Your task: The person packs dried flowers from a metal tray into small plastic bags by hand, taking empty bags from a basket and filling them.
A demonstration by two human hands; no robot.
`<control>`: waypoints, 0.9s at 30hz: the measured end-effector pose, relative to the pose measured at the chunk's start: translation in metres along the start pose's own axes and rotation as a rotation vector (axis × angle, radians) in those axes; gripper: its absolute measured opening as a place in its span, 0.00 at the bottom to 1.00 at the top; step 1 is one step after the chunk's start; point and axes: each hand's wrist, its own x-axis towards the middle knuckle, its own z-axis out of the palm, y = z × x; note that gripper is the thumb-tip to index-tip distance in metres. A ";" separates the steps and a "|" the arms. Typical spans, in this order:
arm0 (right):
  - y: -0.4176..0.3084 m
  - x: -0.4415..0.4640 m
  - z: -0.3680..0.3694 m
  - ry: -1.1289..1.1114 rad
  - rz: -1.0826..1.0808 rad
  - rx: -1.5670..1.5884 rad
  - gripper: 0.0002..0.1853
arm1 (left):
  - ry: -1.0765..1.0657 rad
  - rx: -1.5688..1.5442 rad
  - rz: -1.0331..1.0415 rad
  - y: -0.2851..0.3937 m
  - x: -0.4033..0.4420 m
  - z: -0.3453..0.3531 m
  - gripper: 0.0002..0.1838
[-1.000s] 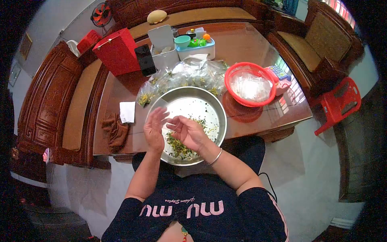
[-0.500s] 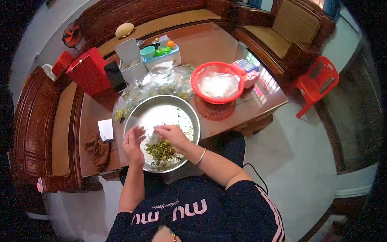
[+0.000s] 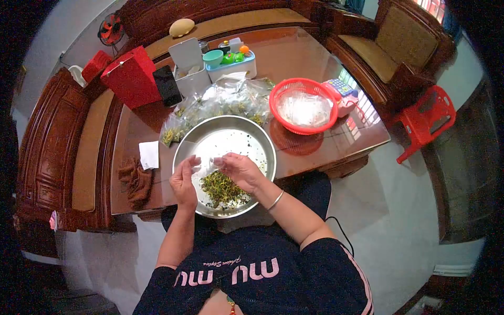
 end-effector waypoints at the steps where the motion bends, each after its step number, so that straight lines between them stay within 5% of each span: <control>1: 0.000 -0.001 0.003 0.011 -0.013 -0.021 0.03 | 0.004 0.011 0.000 0.000 0.000 0.000 0.13; 17: 0.001 0.003 -0.005 -0.061 -0.006 0.138 0.03 | 0.081 0.022 -0.003 -0.001 0.001 -0.001 0.14; 27: -0.003 -0.005 -0.002 0.005 -0.058 -0.300 0.04 | 0.070 0.065 0.005 -0.002 0.003 -0.007 0.13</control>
